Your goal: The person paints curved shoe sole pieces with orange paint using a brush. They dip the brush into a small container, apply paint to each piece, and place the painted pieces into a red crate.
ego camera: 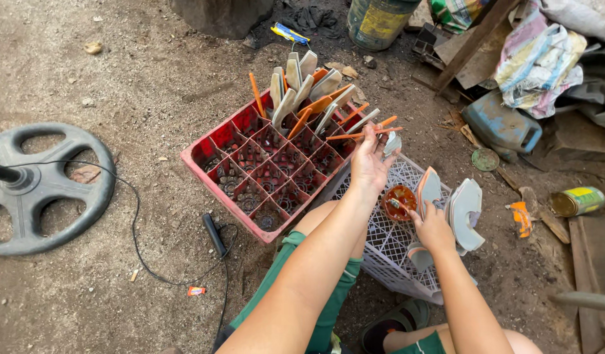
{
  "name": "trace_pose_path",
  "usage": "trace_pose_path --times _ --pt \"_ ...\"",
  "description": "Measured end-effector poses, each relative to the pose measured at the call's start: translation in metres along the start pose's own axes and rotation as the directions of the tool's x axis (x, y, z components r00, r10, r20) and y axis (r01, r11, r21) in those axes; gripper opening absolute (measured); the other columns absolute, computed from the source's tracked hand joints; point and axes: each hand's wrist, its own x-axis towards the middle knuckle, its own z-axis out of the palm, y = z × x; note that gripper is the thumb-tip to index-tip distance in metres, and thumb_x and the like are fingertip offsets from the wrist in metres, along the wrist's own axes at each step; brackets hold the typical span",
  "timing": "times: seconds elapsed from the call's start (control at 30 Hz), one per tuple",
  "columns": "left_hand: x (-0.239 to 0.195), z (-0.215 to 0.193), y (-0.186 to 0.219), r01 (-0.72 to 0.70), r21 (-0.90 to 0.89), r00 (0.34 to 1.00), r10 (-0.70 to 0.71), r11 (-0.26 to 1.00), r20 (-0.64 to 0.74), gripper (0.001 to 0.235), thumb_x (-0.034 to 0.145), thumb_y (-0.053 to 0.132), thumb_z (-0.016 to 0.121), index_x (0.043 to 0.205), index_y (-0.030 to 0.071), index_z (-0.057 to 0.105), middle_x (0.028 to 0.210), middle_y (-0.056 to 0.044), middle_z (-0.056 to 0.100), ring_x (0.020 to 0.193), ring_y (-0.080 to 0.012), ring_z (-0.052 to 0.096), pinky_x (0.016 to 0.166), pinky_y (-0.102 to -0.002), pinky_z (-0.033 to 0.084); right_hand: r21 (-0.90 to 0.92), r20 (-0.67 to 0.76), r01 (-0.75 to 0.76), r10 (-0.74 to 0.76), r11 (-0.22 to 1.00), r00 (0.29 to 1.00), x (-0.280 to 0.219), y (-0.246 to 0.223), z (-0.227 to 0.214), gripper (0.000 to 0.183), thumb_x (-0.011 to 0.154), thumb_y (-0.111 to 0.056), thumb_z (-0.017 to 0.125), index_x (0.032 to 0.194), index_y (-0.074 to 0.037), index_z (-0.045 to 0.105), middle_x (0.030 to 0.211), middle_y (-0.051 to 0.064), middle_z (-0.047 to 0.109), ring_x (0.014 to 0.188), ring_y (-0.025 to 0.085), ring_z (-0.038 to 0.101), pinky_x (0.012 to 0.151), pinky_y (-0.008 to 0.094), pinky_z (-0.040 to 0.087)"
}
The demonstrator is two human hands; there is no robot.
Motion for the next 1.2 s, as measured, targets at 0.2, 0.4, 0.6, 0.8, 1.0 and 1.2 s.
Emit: trace_pose_path --times 0.2,0.4,0.6,0.8,1.0,1.2 --pt "-0.006 0.014 0.012 0.000 0.040 1.000 0.001 0.999 -0.016 0.048 0.095 0.046 0.066 0.134 0.024 0.050 0.131 0.009 0.061 0.120 -0.0138 0.054 0.100 -0.055 0.046 0.292 -0.349 0.208 -0.098 0.933 0.932 0.016 -0.049 -0.049 0.040 0.100 -0.038 0.070 0.123 -0.005 0.070 0.117 0.019 0.065 0.101 0.031 0.067 0.087 0.042 0.053" --pt "-0.016 0.027 0.019 -0.006 0.103 0.998 0.012 0.995 -0.058 0.055 0.090 0.051 0.062 0.138 0.029 0.049 0.135 0.013 0.057 0.126 -0.0120 0.049 0.102 -0.068 0.029 0.872 -0.220 0.228 -0.069 0.434 0.973 0.066 -0.150 -0.112 0.034 0.101 -0.027 0.072 0.127 -0.005 0.072 0.109 0.003 0.069 0.093 0.009 0.061 0.080 0.027 0.049" --pt "-0.016 0.024 0.025 -0.038 0.066 0.999 0.039 0.997 -0.014 0.054 0.093 0.054 0.064 0.136 0.023 0.054 0.140 0.004 0.055 0.133 -0.0214 0.047 0.104 -0.067 0.030 0.961 -0.087 0.104 -0.076 0.257 0.993 0.087 -0.202 -0.131 0.030 0.097 -0.027 0.073 0.116 -0.004 0.072 0.099 -0.001 0.074 0.087 0.007 0.068 0.074 0.023 0.049" --pt "-0.004 0.021 0.024 0.071 0.081 0.988 -0.059 0.994 -0.144 0.084 0.088 0.049 0.075 0.147 0.049 0.014 0.148 -0.009 0.050 0.135 -0.0385 0.046 0.102 -0.073 0.027 0.965 -0.136 0.152 -0.084 0.213 0.987 0.110 -0.209 -0.134 0.026 0.098 -0.027 0.076 0.108 -0.002 0.074 0.094 0.002 0.074 0.081 0.008 0.068 0.073 0.024 0.051" --pt "0.004 -0.007 -0.009 0.346 0.479 0.938 -0.302 0.807 -0.170 0.120 0.085 0.027 0.080 0.165 0.013 -0.009 0.157 -0.026 0.037 0.140 -0.0476 0.042 0.107 -0.077 0.021 0.907 -0.125 0.188 -0.187 0.377 0.974 0.144 -0.214 -0.157 0.028 0.099 -0.028 0.076 0.109 -0.002 0.075 0.093 0.000 0.074 0.082 0.006 0.068 0.074 0.022 0.051" --pt "0.008 -0.023 -0.045 0.323 0.611 0.937 -0.153 0.723 -0.315 0.093 0.090 -0.002 0.068 0.165 0.007 0.014 0.162 -0.026 0.030 0.145 -0.0358 0.039 0.113 -0.048 0.037 0.840 -0.102 0.249 -0.309 0.483 0.946 0.161 -0.235 -0.152 0.033 0.097 -0.026 0.077 0.114 0.002 0.074 0.095 0.003 0.074 0.084 0.007 0.067 0.077 0.023 0.052"
